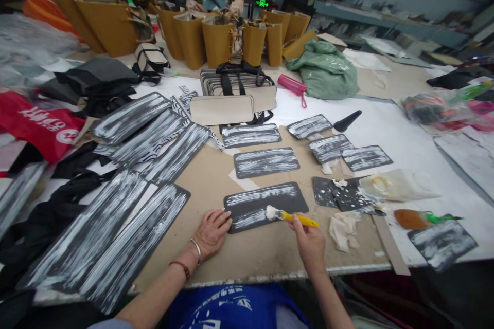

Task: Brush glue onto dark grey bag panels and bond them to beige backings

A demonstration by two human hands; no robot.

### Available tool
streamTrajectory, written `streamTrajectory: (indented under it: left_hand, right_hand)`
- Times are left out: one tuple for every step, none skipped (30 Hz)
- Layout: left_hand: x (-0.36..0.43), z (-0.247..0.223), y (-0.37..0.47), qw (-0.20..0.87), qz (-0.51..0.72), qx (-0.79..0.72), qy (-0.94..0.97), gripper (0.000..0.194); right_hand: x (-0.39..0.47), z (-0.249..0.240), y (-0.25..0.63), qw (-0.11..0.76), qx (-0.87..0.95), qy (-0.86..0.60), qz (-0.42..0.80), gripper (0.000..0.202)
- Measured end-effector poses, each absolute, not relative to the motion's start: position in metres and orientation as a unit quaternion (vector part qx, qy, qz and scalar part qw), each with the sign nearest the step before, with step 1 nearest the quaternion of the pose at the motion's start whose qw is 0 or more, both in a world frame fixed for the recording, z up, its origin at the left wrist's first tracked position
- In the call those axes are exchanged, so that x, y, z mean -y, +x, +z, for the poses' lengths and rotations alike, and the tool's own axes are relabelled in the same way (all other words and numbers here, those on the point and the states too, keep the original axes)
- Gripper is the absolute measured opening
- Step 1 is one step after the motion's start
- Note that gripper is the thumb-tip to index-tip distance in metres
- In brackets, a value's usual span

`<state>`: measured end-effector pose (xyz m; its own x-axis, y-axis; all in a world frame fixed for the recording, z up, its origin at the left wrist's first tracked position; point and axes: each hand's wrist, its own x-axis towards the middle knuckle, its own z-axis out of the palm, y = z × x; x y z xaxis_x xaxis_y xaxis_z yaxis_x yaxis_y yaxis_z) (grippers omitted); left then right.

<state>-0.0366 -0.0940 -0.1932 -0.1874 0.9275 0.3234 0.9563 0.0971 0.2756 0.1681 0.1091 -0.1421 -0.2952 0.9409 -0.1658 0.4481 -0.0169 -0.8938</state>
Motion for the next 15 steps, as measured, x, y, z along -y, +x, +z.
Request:
streamTrajectory:
  left_hand:
    - [0.093, -0.192, -0.036, 0.039, -0.219, 0.74, -0.635, 0.03]
    - [0.093, -0.19, -0.036, 0.046, -0.224, 0.739, -0.634, 0.028]
    - [0.092, -0.188, -0.035, 0.055, -0.228, 0.738, -0.633, 0.025]
    - [0.092, -0.186, -0.035, 0.064, -0.229, 0.735, -0.635, 0.024]
    - [0.091, -0.184, -0.035, 0.072, -0.226, 0.732, -0.639, 0.023]
    - [0.091, -0.183, -0.035, 0.082, -0.22, 0.728, -0.645, 0.023]
    - [0.091, -0.182, -0.036, 0.093, -0.21, 0.722, -0.652, 0.024]
    - [0.092, -0.183, -0.037, 0.103, -0.199, 0.716, -0.661, 0.026]
    - [0.093, -0.186, -0.039, 0.117, -0.19, 0.71, -0.668, 0.028]
    - [0.093, -0.19, -0.041, 0.128, -0.183, 0.704, -0.674, 0.031]
    - [0.094, -0.196, -0.044, 0.139, -0.18, 0.698, -0.679, 0.034]
    - [0.094, -0.203, -0.046, 0.151, -0.184, 0.692, -0.682, 0.034]
    - [0.094, -0.21, -0.048, 0.162, -0.191, 0.685, -0.684, 0.033]
    - [0.093, -0.216, -0.049, 0.185, -0.213, 0.684, -0.673, 0.03]
    - [0.091, -0.221, -0.048, 0.207, -0.235, 0.681, -0.662, 0.029]
  right_hand:
    - [-0.123, -0.141, 0.178, 0.262, 0.655, -0.552, 0.444, 0.046]
    - [-0.135, -0.14, 0.187, 0.262, 0.664, -0.568, 0.41, 0.049]
    - [-0.146, -0.137, 0.196, 0.262, 0.675, -0.58, 0.373, 0.052]
    - [-0.156, -0.133, 0.204, 0.263, 0.686, -0.59, 0.336, 0.054]
    - [-0.165, -0.128, 0.211, 0.266, 0.695, -0.595, 0.304, 0.056]
    - [-0.173, -0.122, 0.219, 0.271, 0.7, -0.599, 0.278, 0.056]
    - [-0.182, -0.115, 0.226, 0.28, 0.702, -0.601, 0.26, 0.056]
    - [-0.191, -0.107, 0.233, 0.292, 0.699, -0.603, 0.25, 0.055]
    - [-0.201, -0.099, 0.241, 0.308, 0.693, -0.607, 0.24, 0.053]
    - [-0.213, -0.09, 0.249, 0.327, 0.683, -0.613, 0.224, 0.052]
    - [-0.225, -0.082, 0.257, 0.346, 0.673, -0.62, 0.205, 0.052]
    - [-0.239, -0.074, 0.266, 0.366, 0.663, -0.628, 0.182, 0.053]
    - [-0.253, -0.068, 0.274, 0.382, 0.654, -0.634, 0.155, 0.055]
    - [-0.268, -0.063, 0.282, 0.394, 0.649, -0.639, 0.127, 0.057]
    - [-0.283, -0.059, 0.289, 0.4, 0.645, -0.644, 0.101, 0.06]
